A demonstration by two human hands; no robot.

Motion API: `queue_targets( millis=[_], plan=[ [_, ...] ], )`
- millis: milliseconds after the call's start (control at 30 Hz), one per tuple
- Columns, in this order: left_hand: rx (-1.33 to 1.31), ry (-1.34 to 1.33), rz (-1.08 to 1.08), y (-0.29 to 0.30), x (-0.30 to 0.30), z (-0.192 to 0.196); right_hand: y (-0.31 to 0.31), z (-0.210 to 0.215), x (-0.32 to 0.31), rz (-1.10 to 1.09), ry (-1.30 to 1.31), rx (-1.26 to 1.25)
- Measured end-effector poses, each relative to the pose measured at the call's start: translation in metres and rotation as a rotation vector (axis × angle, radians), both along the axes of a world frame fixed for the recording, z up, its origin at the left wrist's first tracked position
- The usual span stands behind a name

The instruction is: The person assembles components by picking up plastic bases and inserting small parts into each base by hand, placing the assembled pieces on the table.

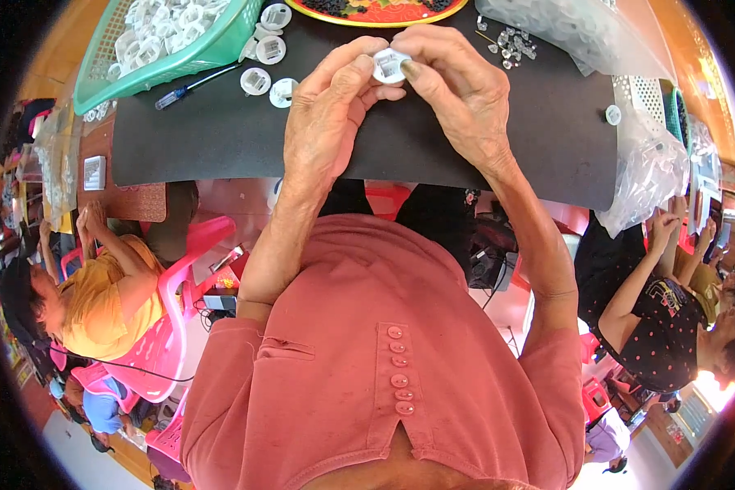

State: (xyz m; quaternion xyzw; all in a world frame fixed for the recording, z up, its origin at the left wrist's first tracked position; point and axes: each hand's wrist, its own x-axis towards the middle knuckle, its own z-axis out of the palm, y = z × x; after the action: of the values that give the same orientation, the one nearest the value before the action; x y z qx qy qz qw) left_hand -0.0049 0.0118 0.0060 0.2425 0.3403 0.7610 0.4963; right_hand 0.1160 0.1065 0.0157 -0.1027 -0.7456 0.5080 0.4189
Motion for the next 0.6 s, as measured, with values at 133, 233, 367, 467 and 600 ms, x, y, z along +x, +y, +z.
queue_targets(
  millis=[133, 233, 367, 467, 600],
  plan=[
    [-0.028, 0.112, 0.041, 0.003, 0.005, 0.0, -0.001, -0.002, 0.006, -0.009, 0.055, -0.269],
    [-0.033, 0.213, 0.079, 0.003, 0.006, 0.0, -0.002, 0.003, 0.008, 0.048, -0.026, -0.4],
    [-0.17, 0.597, 0.19, 0.001, 0.008, 0.007, -0.004, 0.008, 0.009, 0.006, -0.057, -0.326],
    [-0.091, 0.679, 0.227, 0.002, 0.014, 0.007, -0.003, 0.008, 0.01, -0.012, -0.1, -0.296],
    [-0.153, 0.476, 0.125, 0.0, 0.008, 0.006, -0.002, 0.006, 0.012, -0.003, -0.103, -0.38]
  ],
)
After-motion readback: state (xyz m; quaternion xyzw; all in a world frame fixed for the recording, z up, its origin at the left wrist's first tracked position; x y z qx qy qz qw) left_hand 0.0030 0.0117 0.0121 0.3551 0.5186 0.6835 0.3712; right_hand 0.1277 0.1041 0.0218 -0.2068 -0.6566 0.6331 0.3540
